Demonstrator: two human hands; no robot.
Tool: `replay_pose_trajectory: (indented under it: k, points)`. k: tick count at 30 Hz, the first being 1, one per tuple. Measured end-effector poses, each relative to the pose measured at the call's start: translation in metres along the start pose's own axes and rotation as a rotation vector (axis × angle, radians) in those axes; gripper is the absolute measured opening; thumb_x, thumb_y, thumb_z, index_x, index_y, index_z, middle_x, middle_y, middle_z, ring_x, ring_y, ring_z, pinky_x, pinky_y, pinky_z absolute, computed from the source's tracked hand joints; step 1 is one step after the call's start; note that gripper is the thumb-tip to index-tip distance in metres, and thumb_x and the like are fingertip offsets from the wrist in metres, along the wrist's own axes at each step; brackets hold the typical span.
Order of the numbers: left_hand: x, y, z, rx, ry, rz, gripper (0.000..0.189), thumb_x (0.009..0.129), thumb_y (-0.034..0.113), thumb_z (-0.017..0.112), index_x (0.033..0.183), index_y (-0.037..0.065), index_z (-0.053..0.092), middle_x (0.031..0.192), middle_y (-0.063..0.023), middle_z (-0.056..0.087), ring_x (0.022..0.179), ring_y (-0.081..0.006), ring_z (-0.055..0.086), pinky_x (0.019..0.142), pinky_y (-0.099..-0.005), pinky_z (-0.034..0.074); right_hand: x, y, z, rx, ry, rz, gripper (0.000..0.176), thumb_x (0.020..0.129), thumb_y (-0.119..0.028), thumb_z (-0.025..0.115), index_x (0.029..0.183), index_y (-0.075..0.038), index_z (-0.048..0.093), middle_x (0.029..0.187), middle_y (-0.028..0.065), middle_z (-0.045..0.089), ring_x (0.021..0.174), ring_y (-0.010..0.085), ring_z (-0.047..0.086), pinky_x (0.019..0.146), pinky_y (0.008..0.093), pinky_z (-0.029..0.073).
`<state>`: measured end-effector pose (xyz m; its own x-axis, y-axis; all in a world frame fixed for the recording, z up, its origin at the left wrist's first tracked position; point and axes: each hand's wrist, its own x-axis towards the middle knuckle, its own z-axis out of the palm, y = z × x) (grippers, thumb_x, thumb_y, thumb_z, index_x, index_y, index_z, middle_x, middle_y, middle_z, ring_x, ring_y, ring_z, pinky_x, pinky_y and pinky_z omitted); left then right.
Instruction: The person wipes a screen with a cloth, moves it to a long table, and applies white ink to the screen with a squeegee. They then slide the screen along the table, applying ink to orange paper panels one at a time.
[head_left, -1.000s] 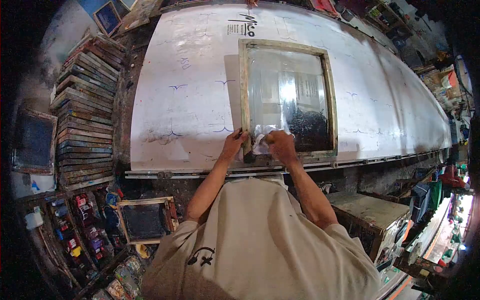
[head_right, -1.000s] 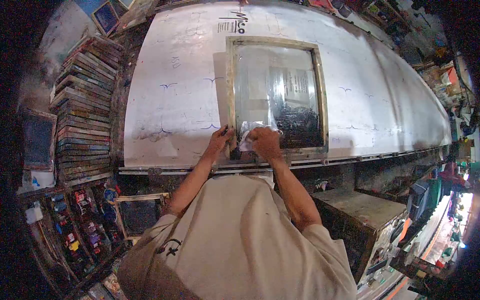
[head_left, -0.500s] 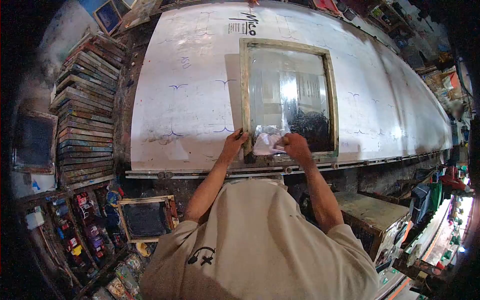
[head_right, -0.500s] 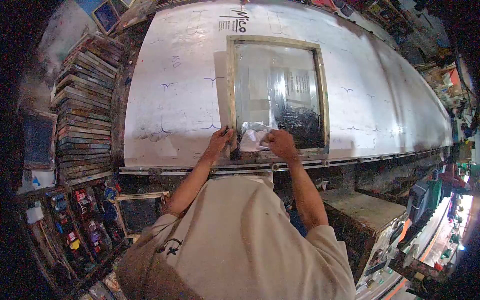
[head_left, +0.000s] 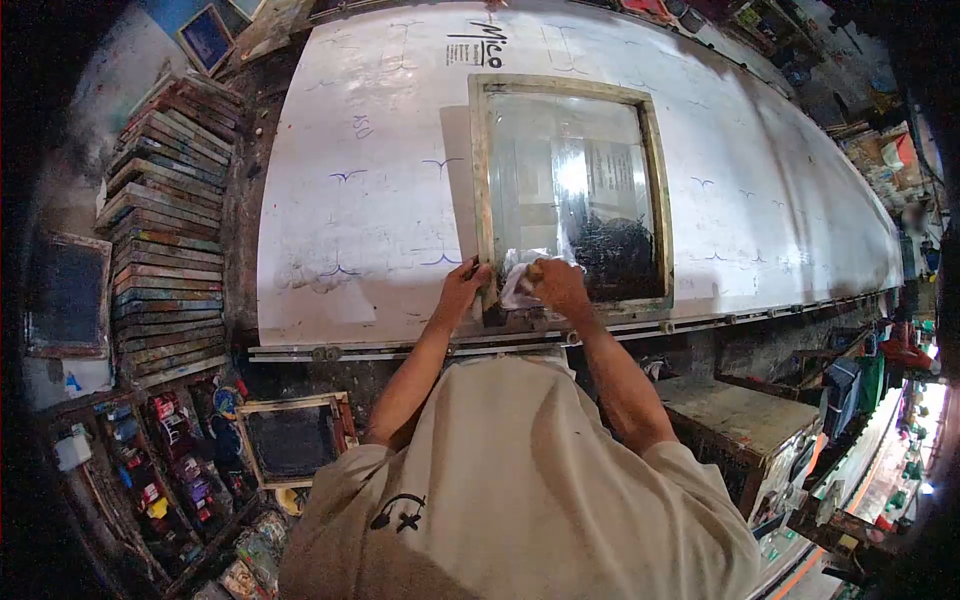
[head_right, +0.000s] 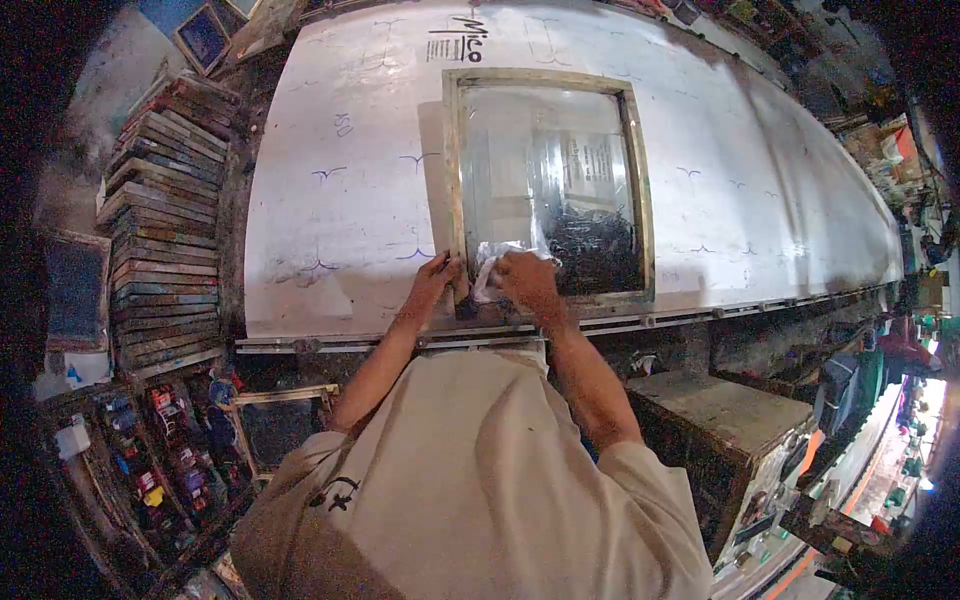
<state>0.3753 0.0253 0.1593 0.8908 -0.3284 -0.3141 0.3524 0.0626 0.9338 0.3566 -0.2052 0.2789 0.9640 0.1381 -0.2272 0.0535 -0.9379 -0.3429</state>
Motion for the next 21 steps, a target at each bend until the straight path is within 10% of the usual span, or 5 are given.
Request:
replay_pose_trajectory:
  k: [4,9,21]
  points:
    - [-0.007,0.012,0.007,-0.121,0.028,0.014,0.040,0.103,0.034,0.068,0.127,0.002,0.066,0.102,-0.0007,0.068,0.094,-0.0104,0.060,0.088,-0.0280,0.050,-0.009,0.019,-0.008,0.108,0.349,-0.117,0.025,0.085,-0.018,0.065,0.105,-0.020,0.079,0.103,0.0134,0.072,0.086,0.0338,0.071,0.069,0.0529,0.052]
    - [0.001,0.013,0.004,-0.076,0.083,-0.078,0.043,0.103,0.034,0.068,0.129,0.001,0.064,0.104,-0.0006,0.068,0.094,-0.0107,0.060,0.086,-0.0286,0.050,-0.070,0.023,0.028,-0.034,0.304,-0.217,0.059,0.072,0.001,0.066,0.128,-0.018,0.068,0.121,0.0050,0.066,0.119,0.0276,0.057,0.103,0.0506,0.036]
    - [-0.006,0.025,0.007,-0.058,0.092,-0.132,0.044,0.103,0.032,0.067,0.136,0.003,0.063,0.105,0.0018,0.068,0.094,-0.0103,0.060,0.087,-0.0290,0.051,-0.060,0.021,0.006,-0.081,0.376,-0.187,0.043,0.079,-0.003,0.068,0.119,-0.019,0.071,0.115,0.0002,0.070,0.111,0.0230,0.060,0.105,0.0476,0.034]
